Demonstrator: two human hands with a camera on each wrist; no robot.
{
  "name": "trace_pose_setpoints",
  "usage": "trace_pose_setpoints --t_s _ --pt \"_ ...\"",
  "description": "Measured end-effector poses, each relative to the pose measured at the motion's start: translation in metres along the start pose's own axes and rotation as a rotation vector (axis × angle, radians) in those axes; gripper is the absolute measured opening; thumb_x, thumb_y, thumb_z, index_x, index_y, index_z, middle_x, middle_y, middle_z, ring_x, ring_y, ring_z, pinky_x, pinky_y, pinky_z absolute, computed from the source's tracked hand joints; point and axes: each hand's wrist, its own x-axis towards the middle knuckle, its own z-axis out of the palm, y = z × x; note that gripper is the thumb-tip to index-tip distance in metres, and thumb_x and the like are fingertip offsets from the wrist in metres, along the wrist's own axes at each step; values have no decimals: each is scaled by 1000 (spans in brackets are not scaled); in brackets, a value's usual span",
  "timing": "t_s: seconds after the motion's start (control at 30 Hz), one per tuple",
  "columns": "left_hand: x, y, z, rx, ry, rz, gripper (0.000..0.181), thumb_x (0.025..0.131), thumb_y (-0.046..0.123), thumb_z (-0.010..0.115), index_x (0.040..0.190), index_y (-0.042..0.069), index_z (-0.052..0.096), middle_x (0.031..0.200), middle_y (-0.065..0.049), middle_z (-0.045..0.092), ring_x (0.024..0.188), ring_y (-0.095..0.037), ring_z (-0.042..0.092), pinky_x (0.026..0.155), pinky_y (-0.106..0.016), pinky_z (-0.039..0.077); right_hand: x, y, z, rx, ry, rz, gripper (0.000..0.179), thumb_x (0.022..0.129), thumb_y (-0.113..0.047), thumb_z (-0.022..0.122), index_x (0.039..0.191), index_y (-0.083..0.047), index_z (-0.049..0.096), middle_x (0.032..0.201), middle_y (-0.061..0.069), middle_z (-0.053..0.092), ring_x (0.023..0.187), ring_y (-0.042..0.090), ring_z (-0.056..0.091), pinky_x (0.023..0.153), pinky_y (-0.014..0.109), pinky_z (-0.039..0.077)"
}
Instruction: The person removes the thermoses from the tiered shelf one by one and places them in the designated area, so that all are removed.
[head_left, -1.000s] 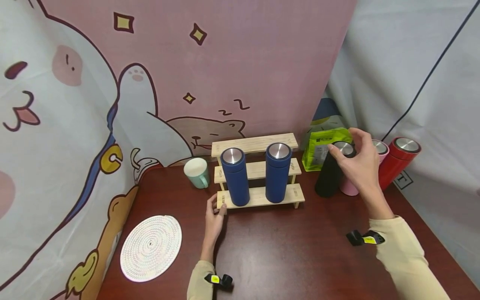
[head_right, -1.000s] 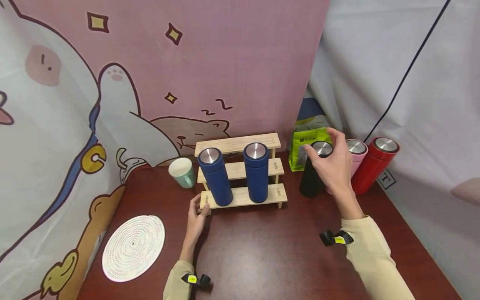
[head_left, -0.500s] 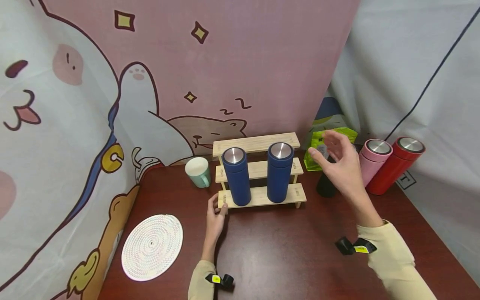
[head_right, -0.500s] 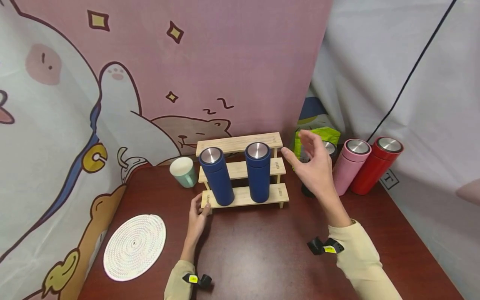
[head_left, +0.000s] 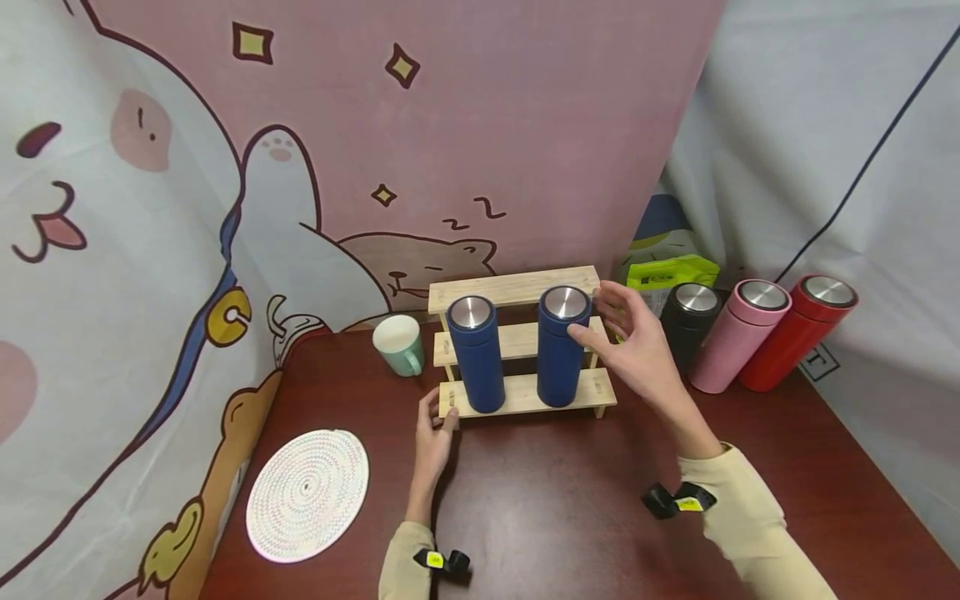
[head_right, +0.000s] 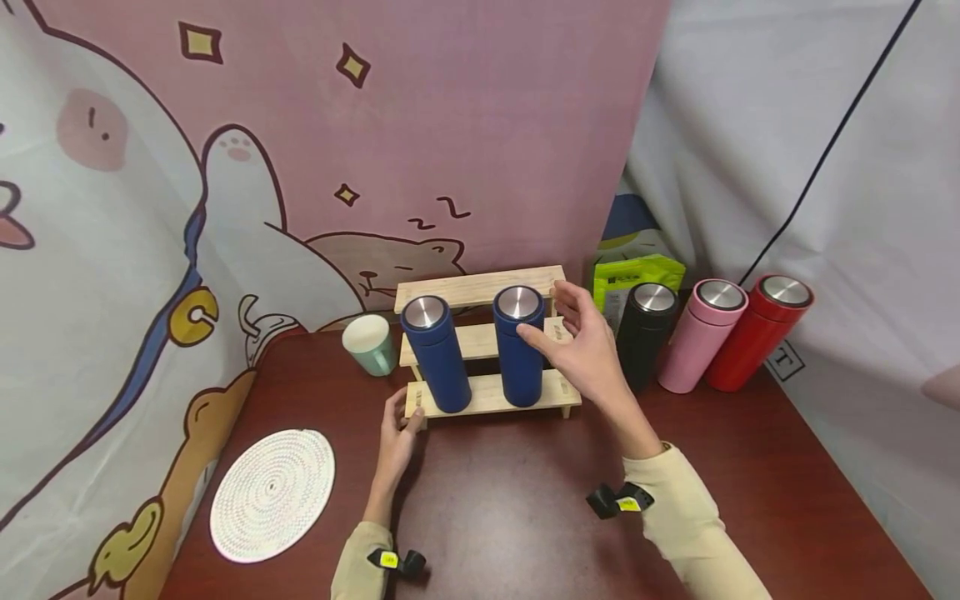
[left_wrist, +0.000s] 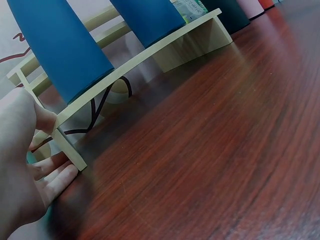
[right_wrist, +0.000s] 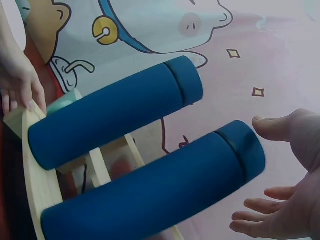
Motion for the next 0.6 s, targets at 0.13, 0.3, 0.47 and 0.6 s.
trace_pose_setpoints --t_s 0.13,0.3,0.47,0.6 --pt "0 1 0 -12 -1 -4 54 101 7 59 151 0 39 124 -27 60 98 -42 61 81 -41 52 2 7 10 37 -10 5 80 88 -18 80 153 -2 36 152 18 46 139 36 48 116 55 34" --pt "0 2 0 -7 5 -4 54 101 7 59 151 0 40 123 -28 59 99 -40 61 80 -37 50 5 19 24 42 33 -49 76 86 -14 81 150 -3 41 146 17 52 131 34 55 113 54 39" --pt "-1 2 0 4 12 -8 53 101 7 60 150 1 41 123 -26 60 97 -35 61 80 -34 50 3 29 35 22 88 -118 75 85 -11 83 149 -7 44 139 18 56 126 34 56 111 57 41" --pt "-2 4 0 3 10 -10 54 101 8 60 151 1 41 124 -26 60 97 -34 62 82 -38 52 3 36 39 21 108 -145 77 84 -11 84 149 -10 43 138 17 57 125 34 56 109 58 43"
